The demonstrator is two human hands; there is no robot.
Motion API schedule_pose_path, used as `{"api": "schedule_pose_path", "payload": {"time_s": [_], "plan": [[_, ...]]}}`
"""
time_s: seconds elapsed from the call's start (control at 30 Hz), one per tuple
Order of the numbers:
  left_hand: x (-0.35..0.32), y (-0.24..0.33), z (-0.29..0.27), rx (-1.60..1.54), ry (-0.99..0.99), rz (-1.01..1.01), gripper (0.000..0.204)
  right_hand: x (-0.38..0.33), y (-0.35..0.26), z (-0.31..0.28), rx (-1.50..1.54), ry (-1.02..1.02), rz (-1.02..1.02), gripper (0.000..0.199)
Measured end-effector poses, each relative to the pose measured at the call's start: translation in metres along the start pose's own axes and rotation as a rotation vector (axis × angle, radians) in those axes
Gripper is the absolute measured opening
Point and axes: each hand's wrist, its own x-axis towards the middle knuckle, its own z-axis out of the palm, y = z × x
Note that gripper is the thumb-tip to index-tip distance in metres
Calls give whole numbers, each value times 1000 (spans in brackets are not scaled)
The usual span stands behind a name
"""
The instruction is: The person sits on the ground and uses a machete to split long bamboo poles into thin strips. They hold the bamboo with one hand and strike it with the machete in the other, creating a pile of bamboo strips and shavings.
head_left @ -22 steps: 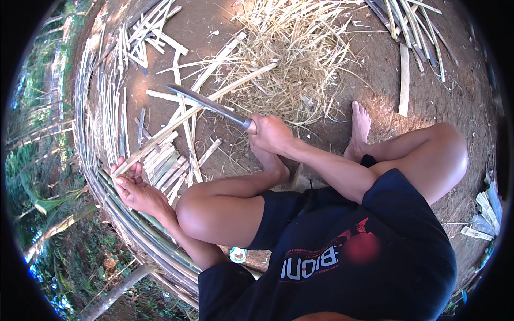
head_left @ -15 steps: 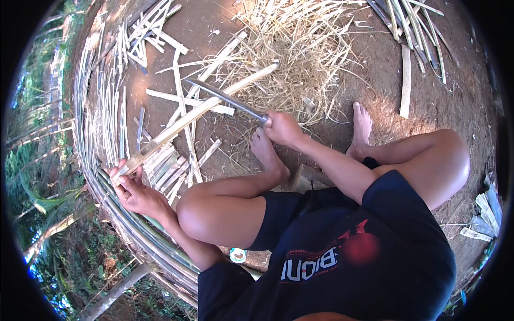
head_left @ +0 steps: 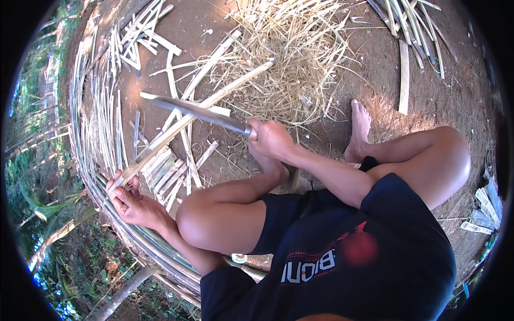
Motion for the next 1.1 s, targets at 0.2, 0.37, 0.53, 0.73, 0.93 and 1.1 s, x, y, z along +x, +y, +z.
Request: {"api": "schedule_pose_path", "payload": {"time_s": [0.2,0.37,0.53,0.73,0.93,1.1], "plan": [[-1,4,6,-22,37,-42,37,22,55,-12,-24,127,131,19],[-1,9,3,15,21,-13,36,14,24,-4,15,104,-65,19],[3,1,8,5,55,-22,35,33,93,-29,39,5,339,31],[5,3,9,28,57,-41,31,28,50,-5,-69,27,11,22],[7,-1,7,8,33,-28,35,46,118,-25,-107,101,288,20],[6,-1,11,4,65,-40,34,43,68,-23,-131,-45,150,20]]}}
